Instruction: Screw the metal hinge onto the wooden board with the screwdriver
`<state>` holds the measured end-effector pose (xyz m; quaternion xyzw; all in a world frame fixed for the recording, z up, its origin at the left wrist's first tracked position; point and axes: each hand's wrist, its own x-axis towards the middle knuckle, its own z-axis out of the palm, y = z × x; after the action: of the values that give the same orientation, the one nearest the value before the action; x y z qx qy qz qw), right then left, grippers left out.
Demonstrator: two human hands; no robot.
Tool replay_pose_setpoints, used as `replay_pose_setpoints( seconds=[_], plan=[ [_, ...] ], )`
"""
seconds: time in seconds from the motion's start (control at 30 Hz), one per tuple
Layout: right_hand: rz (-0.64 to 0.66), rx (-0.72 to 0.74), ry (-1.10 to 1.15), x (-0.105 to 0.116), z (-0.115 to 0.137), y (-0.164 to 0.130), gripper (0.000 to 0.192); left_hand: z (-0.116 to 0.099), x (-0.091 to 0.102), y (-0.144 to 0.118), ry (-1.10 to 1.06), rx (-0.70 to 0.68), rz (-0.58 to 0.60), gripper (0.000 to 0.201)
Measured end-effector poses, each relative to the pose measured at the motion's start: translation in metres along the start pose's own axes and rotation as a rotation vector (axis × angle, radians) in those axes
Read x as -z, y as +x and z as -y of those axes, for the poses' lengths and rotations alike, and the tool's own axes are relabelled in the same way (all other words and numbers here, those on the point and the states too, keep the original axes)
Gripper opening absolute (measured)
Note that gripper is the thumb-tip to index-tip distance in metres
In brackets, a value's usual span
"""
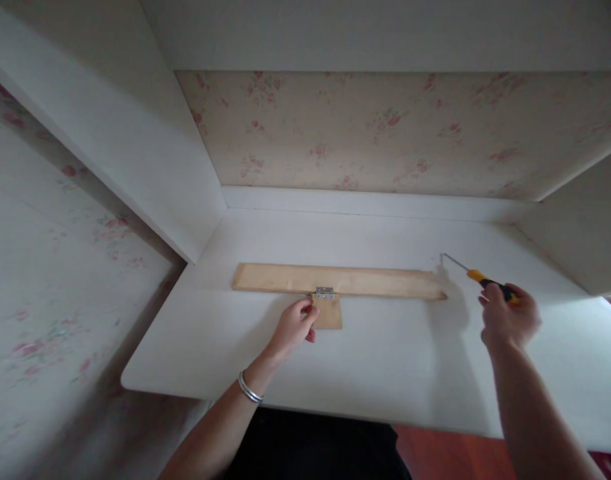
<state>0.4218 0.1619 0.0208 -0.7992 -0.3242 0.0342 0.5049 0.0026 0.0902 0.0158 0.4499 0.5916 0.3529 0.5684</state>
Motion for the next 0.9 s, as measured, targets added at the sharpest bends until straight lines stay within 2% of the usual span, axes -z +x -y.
replay_pose_setpoints(
  seconds=[0.07,0.1,0.2,0.3,0.37,0.47,0.6,0.77,0.9],
  plan=[
    [-0.136,-0.174,0.505,0.016,0.028,-0.020,0.036,-0.001,0.000,0.001,0.021,-0.015,0.005,0.035],
    [-0.168,-0.200,0.647,0.026,0.044,-0.033,0.035,-0.001,0.000,0.001,0.031,-0.021,0.002,0.035],
    [-0.076,-0.275,0.789,0.050,0.089,-0.077,0.023,-0.003,0.000,-0.001,0.070,-0.026,-0.008,0.036],
    [0.116,-0.290,0.827,0.059,0.120,-0.122,0.023,-0.006,0.002,-0.002,0.098,0.012,0.018,0.038],
    [0.272,-0.255,0.823,0.056,0.132,-0.147,0.030,-0.008,0.003,-0.001,0.086,0.047,0.046,0.040],
    [0.435,-0.140,0.843,0.042,0.144,-0.172,0.029,-0.008,0.004,0.001,0.051,0.068,0.070,0.041],
    [0.540,-0.006,0.886,0.023,0.157,-0.184,0.022,-0.005,0.004,0.004,0.024,0.069,0.087,0.039],
    [0.683,0.043,0.871,0.007,0.173,-0.190,0.019,-0.003,0.005,0.005,-0.018,0.079,0.102,0.037],
    [0.676,0.076,0.816,0.000,0.181,-0.198,0.018,-0.003,0.007,0.004,-0.038,0.080,0.111,0.038]
  ],
)
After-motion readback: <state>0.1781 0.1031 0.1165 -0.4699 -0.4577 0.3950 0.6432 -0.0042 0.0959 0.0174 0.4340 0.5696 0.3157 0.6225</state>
